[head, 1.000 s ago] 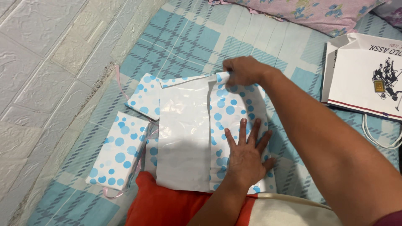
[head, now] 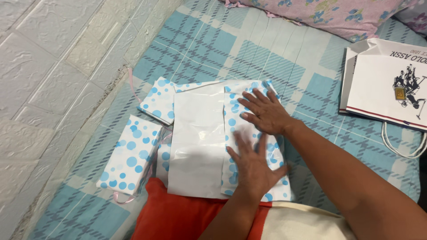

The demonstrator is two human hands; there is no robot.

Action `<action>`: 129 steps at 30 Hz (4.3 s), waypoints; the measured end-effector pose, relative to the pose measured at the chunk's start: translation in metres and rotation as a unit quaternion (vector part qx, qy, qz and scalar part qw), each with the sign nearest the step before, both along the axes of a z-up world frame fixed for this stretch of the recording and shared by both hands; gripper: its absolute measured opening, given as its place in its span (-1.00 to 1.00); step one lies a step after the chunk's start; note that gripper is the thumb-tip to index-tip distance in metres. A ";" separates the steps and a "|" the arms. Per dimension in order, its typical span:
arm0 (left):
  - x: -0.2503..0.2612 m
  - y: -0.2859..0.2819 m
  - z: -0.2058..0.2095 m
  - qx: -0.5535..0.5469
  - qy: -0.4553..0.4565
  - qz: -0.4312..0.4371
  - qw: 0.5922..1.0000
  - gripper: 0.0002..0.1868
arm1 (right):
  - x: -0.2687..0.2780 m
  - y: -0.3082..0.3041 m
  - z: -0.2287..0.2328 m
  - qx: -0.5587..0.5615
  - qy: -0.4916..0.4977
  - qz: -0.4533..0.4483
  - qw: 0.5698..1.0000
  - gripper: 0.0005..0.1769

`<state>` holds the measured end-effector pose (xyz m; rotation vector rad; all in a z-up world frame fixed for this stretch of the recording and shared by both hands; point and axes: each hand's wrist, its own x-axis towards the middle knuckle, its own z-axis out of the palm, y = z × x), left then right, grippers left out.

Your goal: The person folds a small patterned handbag and places it on a sheet of white tissue paper. They then cover the bag with blue polka-dotted wrapping paper and fold the paper around the item, smoothing the edges to create a wrapped package.

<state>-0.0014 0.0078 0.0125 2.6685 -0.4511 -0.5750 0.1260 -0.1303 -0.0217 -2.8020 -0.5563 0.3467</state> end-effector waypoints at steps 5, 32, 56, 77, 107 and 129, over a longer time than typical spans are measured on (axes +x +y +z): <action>-0.007 0.009 0.002 -0.013 0.050 0.060 0.997 0.45 | 0.001 0.006 -0.001 -0.029 -0.026 -0.049 0.998 -0.09; -0.003 0.003 -0.022 0.097 -0.023 -0.044 0.994 0.36 | 0.095 -0.086 0.045 0.250 0.201 -0.154 0.934 -0.73; -0.003 0.005 -0.010 0.093 0.032 -0.063 0.993 0.33 | -0.069 0.004 0.005 0.137 -0.173 -0.056 0.974 -0.48; -0.037 0.053 0.038 0.141 0.163 0.027 0.976 0.30 | -0.077 0.021 0.012 -0.186 0.050 0.000 0.981 0.16; -0.036 -0.002 0.026 -0.039 0.046 -0.003 0.998 0.32 | -0.024 -0.024 0.030 0.478 0.265 -0.438 0.714 -0.24; -0.010 -0.014 0.036 0.207 -0.088 -0.123 0.967 0.23 | -0.116 -0.010 -0.013 0.674 0.019 -0.632 0.382 -0.48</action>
